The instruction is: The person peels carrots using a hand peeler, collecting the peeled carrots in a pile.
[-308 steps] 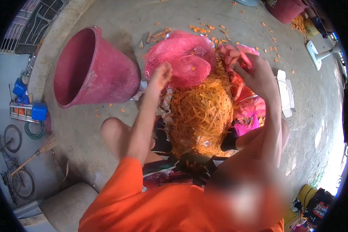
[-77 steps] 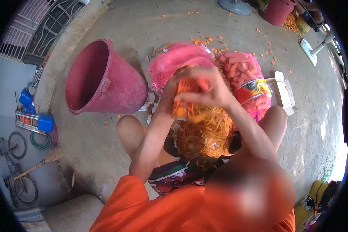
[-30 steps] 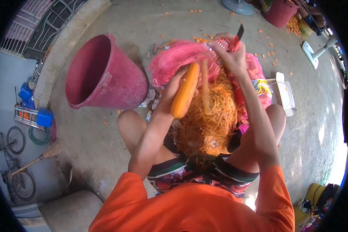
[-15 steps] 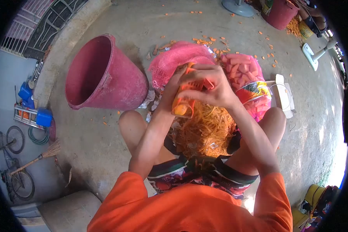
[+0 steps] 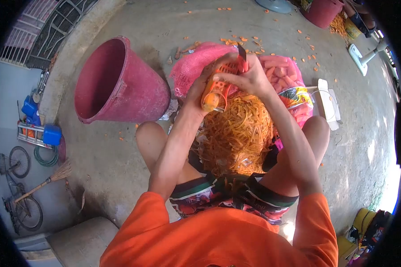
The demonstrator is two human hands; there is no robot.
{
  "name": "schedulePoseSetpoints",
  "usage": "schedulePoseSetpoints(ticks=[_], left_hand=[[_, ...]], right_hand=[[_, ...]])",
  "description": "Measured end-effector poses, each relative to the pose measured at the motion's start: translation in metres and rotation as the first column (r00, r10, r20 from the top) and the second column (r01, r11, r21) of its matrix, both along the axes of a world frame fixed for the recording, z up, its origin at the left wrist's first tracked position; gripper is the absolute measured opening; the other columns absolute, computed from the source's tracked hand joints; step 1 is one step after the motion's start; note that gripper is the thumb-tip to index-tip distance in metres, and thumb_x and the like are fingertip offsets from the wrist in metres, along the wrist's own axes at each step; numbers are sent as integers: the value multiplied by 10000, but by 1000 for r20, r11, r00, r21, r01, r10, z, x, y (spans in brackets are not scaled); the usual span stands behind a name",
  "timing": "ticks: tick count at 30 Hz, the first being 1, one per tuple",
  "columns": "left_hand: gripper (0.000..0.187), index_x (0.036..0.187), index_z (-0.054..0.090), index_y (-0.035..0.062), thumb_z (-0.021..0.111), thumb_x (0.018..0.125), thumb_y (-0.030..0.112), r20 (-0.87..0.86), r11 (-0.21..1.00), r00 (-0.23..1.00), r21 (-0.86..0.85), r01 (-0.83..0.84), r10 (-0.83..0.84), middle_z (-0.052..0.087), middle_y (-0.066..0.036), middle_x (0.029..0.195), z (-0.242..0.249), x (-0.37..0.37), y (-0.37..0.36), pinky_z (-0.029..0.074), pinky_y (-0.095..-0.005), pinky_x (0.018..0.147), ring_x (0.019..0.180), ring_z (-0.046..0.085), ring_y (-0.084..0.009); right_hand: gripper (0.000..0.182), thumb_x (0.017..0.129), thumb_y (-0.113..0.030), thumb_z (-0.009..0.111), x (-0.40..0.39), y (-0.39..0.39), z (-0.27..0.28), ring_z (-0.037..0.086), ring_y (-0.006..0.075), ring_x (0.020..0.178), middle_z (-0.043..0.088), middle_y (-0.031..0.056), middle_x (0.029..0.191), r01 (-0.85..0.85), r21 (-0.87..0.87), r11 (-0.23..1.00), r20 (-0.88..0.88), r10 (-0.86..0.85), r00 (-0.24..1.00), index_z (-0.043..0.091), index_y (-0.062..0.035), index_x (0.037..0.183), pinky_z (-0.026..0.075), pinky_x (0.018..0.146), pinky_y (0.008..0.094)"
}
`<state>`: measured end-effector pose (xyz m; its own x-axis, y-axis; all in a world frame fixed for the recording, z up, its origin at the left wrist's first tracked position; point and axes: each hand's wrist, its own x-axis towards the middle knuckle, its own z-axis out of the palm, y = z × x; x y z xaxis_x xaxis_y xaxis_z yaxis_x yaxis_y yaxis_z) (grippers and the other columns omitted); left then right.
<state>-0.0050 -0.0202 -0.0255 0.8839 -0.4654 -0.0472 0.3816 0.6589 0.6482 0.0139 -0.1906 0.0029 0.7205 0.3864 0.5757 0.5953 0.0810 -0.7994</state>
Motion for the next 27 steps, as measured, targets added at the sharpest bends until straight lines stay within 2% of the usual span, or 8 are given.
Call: schedulePoseSetpoints(ticks=[5,8,17,20,22,23,24,27], left_hand=[[478,1424,479,40,462,1078,369,-8,986,998,155,-60,62,583,-123,1348,7,3,1,549,-368,1001,1200,618,-230],[406,1378,525,13,527,1044,244,40,1000,999,-19,-15,16,635,-112,1253,1,-1,8,559,-333,937,1115,653,-197],[416,1303,567,68,533,1047,393,-176,995,981,39,91,-83,671,-67,995,-11,-10,1,592,-314,599,783,676,-166],[394,1276,585,72,559,1036,383,-100,998,994,41,44,-40,685,-58,1016,-8,-10,0,596,-286,599,820,691,-150],[377,1275,587,68,532,1050,366,-188,983,968,116,-143,163,680,-76,1092,27,-25,-15,596,-283,618,909,690,-157],[373,1299,579,58,505,1063,338,34,993,999,119,-26,22,664,-77,1151,-11,-17,4,595,-297,733,993,667,-158],[373,1299,579,58,505,1063,338,21,992,1000,122,-24,22,664,-77,1151,-16,-15,9,595,-297,733,993,667,-158],[351,1304,588,62,521,1057,303,-170,939,944,-246,238,-284,665,-103,1154,-25,-9,19,581,-344,681,985,660,-198]], right_hand=[[216,819,-122,850,-18,4,26,654,118,830,720,47,886,-15,-36,999,58,17,998,708,-12,939,527,766,303],[212,810,-99,854,-23,3,22,651,123,857,714,39,913,-67,-1,998,60,67,996,707,-12,937,524,788,308],[197,824,-120,847,51,-56,-19,676,116,763,732,45,882,484,2,875,-171,-477,862,720,-15,932,558,695,269],[164,845,-99,820,-11,-6,8,678,122,762,729,40,872,128,-117,985,197,-103,975,716,-14,938,559,690,272],[158,848,-96,817,-6,-11,9,678,125,773,731,39,879,223,-148,963,232,-185,955,716,-14,938,558,705,275],[152,850,-92,813,-7,-16,5,679,128,784,733,38,885,306,-184,934,254,-255,933,715,-14,938,556,721,279],[153,843,-91,816,10,-27,-3,678,127,817,737,38,901,243,-1,970,-260,-235,937,716,-15,931,553,768,293],[148,831,-96,822,49,-58,-18,673,115,832,739,34,911,491,-56,869,-46,-494,869,732,-22,923,552,786,299]])
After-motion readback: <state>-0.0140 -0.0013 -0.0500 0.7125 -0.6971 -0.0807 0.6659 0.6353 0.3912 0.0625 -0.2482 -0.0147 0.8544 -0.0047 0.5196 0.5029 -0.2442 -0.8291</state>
